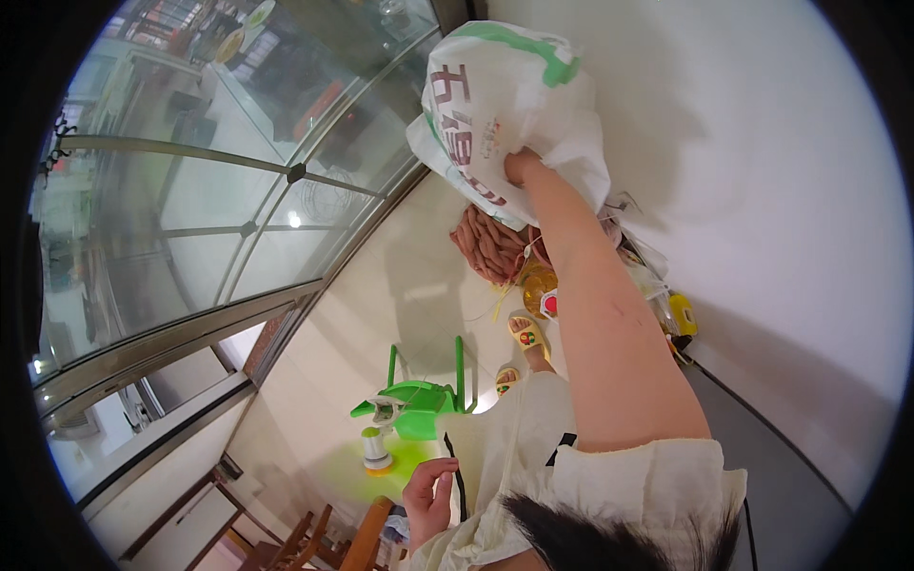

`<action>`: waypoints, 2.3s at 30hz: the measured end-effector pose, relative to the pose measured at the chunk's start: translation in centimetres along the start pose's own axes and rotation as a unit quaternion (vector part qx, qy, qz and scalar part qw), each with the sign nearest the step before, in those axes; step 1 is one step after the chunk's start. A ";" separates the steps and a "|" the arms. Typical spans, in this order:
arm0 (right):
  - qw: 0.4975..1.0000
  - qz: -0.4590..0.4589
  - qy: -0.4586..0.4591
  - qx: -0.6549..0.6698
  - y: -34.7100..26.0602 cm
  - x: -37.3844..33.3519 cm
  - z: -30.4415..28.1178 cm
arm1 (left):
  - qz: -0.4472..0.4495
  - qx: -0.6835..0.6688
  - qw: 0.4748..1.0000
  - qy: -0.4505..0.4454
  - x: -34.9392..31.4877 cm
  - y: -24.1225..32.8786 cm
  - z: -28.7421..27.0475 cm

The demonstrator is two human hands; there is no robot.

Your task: The person cleans the kitchen sink area with a cloth, then places a colander in the sink. They open a plastic bag of grapes, transfer the grapes into the colander, and rinse them under running water.

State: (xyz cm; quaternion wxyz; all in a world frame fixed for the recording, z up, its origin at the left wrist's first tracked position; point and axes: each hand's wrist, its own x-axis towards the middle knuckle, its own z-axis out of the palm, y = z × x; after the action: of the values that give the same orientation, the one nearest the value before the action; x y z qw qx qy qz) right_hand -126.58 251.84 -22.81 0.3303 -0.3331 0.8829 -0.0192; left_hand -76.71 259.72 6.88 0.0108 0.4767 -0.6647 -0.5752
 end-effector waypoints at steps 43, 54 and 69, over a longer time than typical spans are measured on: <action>0.723 0.263 0.146 0.622 5.8 1.2 4.9 | 0.006 0.054 0.998 0.025 1.1 -1.0 1.7; 0.565 0.051 0.056 0.822 1.6 -18.3 -4.2 | 0.084 -0.009 0.992 0.089 -12.5 -6.6 -3.8; 0.410 -0.170 -0.181 0.878 -22.9 -53.6 10.5 | 0.021 -0.120 0.924 0.361 -48.2 -36.4 -17.1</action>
State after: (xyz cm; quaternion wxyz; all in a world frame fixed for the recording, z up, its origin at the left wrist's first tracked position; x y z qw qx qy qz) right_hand -77.17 268.21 5.36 0.5839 0.0003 0.2285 -0.7790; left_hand -18.19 282.14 10.21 0.3192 0.6335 -0.5517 -0.4387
